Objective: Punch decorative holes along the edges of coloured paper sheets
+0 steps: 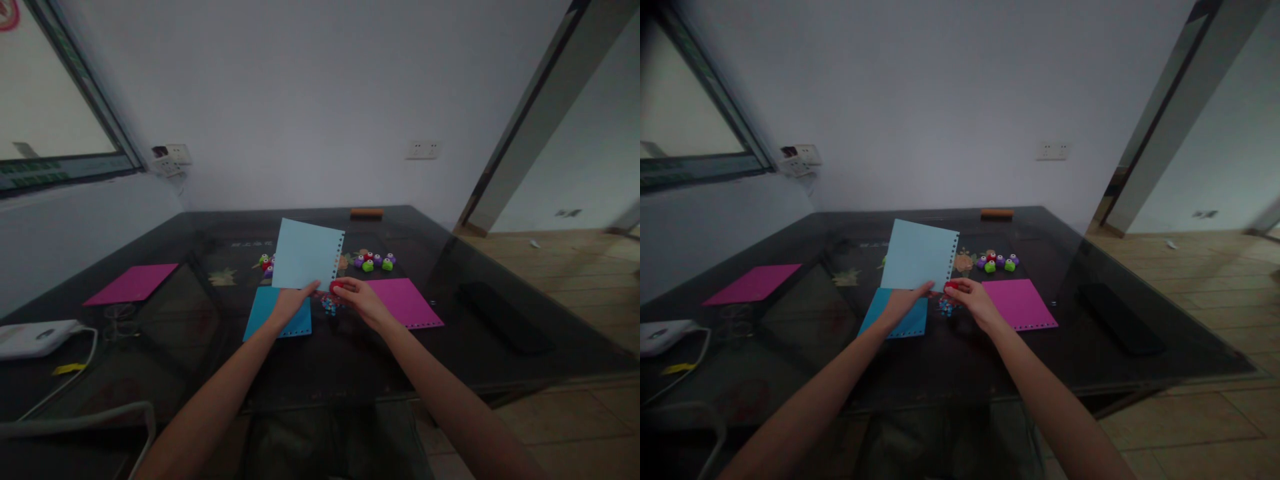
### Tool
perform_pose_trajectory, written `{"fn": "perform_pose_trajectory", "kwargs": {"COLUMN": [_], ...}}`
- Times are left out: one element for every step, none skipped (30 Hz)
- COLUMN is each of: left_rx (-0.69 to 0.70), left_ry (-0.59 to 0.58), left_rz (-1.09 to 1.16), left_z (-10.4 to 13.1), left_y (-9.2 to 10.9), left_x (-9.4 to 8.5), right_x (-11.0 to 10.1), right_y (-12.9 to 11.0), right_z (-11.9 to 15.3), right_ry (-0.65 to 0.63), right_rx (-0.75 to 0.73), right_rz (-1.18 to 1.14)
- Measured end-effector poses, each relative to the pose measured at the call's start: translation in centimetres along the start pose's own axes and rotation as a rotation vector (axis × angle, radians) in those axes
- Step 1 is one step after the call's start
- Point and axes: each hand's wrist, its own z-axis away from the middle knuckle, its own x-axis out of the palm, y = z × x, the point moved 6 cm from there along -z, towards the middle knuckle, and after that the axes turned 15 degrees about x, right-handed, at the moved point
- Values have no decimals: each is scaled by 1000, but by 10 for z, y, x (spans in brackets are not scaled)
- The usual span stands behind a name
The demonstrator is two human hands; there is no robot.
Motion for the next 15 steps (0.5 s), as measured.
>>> {"fn": "perform_pose_trajectory", "kwargs": {"left_rx": [7, 18, 37, 62, 89, 113, 132, 144, 150, 150, 147, 140, 130, 116, 103], "left_ry": [-3, -6, -13, -23, -35, -47, -57, -61, -57, -47, -40, -34, -34, -38, -43], "left_rz": [-6, -13, -18, -18, -13, -3, 9, 18, 19, 14, 6, 0, -2, 1, 7], "left_z": [0, -1, -1, -2, -3, -4, -4, -5, -5, -5, -6, -6, -6, -5, -5], "left_y": [-1, -2, -3, -4, -6, -7, -8, -10, -11, -13, -14, -14, -14, -15, -15], "left_x": [0, 1, 1, 2, 3, 5, 6, 6, 7, 6, 6, 6, 6, 6, 7], "right_x": [1, 1, 1, 2, 3, 4, 4, 5, 6, 6, 7, 7, 7, 8, 8], "right_y": [0, 1, 1, 2, 2, 2, 2, 3, 2, 2, 2, 2, 2, 2, 2], "right_z": [0, 0, 0, -1, -1, -1, 0, 0, 1, 1, 2, 2, 3, 3, 3], "right_ry": [-2, -2, -3, -4, -6, -8, -8, -8, -7, -6, -4, -2, -3, -5, -8], "right_rx": [-1, -1, -1, 1, 3, 7, 9, 10, 10, 7, 2, -2, -4, -5, -5], "right_rz": [0, -4, -10, -13, -11, -5, 2, 10, 18, 23, 26, 27, 29, 29, 28]}}
